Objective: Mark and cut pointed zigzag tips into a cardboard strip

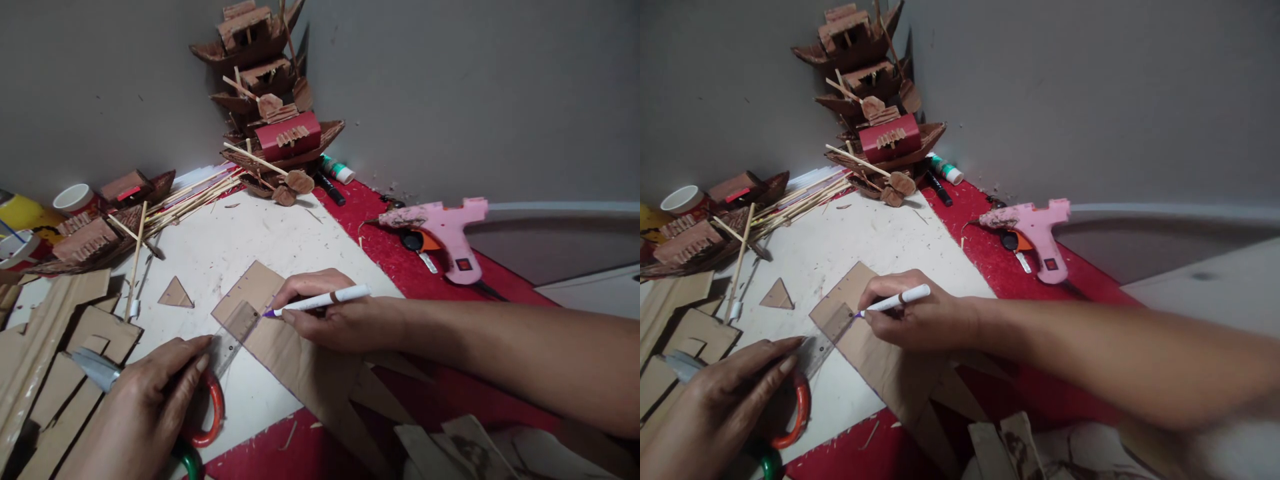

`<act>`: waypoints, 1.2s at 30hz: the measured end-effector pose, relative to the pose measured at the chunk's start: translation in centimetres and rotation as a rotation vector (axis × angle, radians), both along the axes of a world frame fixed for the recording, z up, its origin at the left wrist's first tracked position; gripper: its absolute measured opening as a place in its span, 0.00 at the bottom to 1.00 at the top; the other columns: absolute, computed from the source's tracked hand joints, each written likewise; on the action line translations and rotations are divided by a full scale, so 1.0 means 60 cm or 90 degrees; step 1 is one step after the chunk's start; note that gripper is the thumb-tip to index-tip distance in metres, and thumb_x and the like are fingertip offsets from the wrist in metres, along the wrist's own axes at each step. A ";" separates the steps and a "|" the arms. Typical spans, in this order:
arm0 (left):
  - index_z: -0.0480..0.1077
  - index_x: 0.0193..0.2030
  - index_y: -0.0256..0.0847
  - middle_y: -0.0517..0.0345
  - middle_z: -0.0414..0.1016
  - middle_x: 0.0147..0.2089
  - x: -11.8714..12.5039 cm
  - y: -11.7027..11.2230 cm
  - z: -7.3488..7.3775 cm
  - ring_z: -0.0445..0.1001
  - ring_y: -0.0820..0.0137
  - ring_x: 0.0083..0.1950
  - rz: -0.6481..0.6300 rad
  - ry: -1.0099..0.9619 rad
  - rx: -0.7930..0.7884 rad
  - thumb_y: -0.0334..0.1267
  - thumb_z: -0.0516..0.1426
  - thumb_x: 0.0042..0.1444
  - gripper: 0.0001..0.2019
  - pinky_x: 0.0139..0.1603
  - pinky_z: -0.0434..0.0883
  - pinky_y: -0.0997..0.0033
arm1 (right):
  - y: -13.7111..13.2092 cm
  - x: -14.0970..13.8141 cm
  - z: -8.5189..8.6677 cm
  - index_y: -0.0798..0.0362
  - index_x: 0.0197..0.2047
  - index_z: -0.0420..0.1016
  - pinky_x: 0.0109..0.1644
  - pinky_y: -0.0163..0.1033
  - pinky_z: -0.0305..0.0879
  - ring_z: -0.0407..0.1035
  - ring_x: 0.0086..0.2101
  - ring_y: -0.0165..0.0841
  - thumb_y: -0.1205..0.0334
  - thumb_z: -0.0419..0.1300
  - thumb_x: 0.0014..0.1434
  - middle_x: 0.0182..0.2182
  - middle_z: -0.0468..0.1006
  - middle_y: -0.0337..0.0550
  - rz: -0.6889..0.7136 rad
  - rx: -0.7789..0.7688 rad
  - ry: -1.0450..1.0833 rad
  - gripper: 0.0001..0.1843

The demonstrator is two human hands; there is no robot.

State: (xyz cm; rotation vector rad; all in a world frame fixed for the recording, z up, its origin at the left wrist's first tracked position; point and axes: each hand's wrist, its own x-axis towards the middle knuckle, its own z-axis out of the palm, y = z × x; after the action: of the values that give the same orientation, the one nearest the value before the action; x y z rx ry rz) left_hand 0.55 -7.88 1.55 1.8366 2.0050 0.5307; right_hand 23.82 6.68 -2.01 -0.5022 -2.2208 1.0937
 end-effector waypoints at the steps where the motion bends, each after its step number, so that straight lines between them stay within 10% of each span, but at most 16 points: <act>1: 0.77 0.44 0.51 0.59 0.83 0.41 0.000 0.000 0.001 0.81 0.65 0.38 0.000 -0.001 -0.002 0.48 0.55 0.59 0.12 0.41 0.76 0.73 | 0.000 0.000 -0.001 0.56 0.35 0.76 0.32 0.31 0.66 0.71 0.28 0.27 0.70 0.54 0.54 0.29 0.79 0.41 -0.003 0.000 0.000 0.09; 36: 0.77 0.43 0.52 0.57 0.83 0.37 -0.006 0.003 -0.010 0.81 0.63 0.34 -0.038 0.010 0.075 0.47 0.55 0.59 0.11 0.35 0.76 0.72 | -0.001 -0.014 -0.015 0.54 0.34 0.73 0.34 0.31 0.64 0.69 0.28 0.27 0.67 0.53 0.57 0.28 0.77 0.39 0.017 0.013 -0.058 0.07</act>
State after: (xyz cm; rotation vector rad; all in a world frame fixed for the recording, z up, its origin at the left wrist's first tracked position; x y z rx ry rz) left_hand 0.18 -7.70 0.94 1.9692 1.9595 0.6320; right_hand 22.99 6.62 -2.88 -0.5245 -2.3217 1.0810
